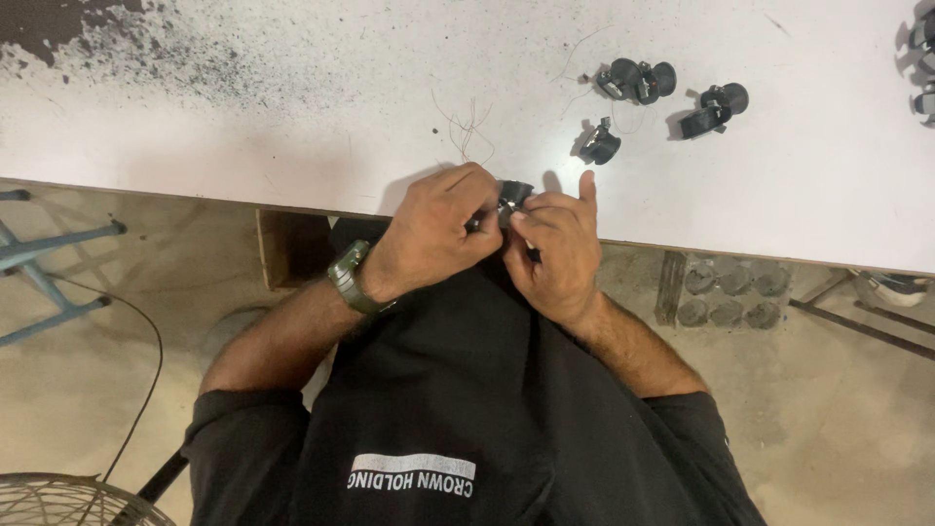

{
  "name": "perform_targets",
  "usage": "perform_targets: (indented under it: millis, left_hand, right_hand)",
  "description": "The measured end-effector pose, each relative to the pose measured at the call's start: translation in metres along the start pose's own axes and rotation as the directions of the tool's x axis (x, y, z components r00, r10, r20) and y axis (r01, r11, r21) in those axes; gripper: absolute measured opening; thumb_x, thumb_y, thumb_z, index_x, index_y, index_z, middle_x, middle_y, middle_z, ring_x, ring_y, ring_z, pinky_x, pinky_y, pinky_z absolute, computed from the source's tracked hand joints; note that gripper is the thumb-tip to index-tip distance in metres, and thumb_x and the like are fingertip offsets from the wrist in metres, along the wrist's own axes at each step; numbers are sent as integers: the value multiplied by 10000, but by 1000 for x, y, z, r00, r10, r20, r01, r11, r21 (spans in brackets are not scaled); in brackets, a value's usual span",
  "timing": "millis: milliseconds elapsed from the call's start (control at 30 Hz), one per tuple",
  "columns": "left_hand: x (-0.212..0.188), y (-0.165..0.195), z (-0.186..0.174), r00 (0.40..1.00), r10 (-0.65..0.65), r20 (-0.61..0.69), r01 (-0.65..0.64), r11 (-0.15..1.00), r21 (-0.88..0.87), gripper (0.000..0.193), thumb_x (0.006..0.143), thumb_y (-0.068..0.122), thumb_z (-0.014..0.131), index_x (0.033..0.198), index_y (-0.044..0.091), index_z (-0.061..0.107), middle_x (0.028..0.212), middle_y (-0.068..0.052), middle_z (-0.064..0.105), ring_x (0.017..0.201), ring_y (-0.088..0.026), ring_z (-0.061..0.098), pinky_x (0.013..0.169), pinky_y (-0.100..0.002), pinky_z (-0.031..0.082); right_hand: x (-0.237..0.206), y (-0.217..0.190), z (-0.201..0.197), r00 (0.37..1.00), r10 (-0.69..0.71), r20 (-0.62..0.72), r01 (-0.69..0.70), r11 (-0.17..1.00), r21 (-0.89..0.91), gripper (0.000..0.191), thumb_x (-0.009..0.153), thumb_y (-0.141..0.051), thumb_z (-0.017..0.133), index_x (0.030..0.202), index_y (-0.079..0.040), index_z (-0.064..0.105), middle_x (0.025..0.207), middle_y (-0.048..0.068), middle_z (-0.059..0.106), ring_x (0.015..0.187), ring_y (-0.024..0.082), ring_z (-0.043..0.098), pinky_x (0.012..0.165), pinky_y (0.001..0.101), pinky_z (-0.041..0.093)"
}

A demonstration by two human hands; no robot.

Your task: The person sits at a white workbench and assembles small black mechanical parts by hand, fitting pieces together and pressing them into place. Finished assemblies are set down on the table one at a time, forming a growing row of completed units.

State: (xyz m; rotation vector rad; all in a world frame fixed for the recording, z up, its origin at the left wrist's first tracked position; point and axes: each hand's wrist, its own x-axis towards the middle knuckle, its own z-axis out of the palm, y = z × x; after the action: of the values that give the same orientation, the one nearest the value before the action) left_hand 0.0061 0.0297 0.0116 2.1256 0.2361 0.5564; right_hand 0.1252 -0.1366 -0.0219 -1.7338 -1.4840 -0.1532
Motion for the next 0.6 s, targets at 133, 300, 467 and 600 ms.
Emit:
perform_targets:
  millis: [133, 300, 467, 600]
  left_hand:
    - [18, -2, -12, 993, 95, 71, -108, 973, 206, 201, 895, 107, 760, 1031, 56, 621, 1096, -116, 639, 1007, -291, 634, 899, -432, 534]
    - [41, -21, -25, 975, 192, 108, -220, 879, 422, 562, 890, 337, 784, 1311, 8, 612, 1461, -261, 493, 1369, -429, 440, 1078, -567, 403]
    - [15, -30, -28, 946, 130, 297, -270, 824, 499, 401, 924, 247, 709, 1286, 78, 671, 1474, -175, 542, 1408, -359, 449, 1129, -541, 392]
    - [-1, -23, -71, 943, 164, 289, -296, 810, 506, 225, 971, 120, 667, 1187, 71, 705, 1433, -96, 641, 1398, -274, 579, 1166, -434, 487]
  right_hand:
    - [12, 15, -23, 999, 35, 9, -33, 983, -180, 366, 865, 108, 797, 1159, -31, 628, 1050, 111, 651, 1138, 295, 656, 1296, 597, 233]
    - [40, 35, -51, 957, -214, 195, 259, 933, -249, 272, 995, -36, 796, 1208, -66, 630, 1094, 80, 640, 1233, 278, 613, 1292, 589, 186]
    - [102, 104, -64, 781, -369, 503, 579, 729, -364, 157, 1053, -126, 739, 1058, -128, 581, 1146, 53, 663, 1324, 229, 598, 1329, 601, 124]
    - [147, 141, -84, 792, -142, 594, 439, 808, -392, 110, 1055, -54, 675, 1099, -59, 574, 1177, 91, 641, 1397, 237, 541, 1383, 603, 149]
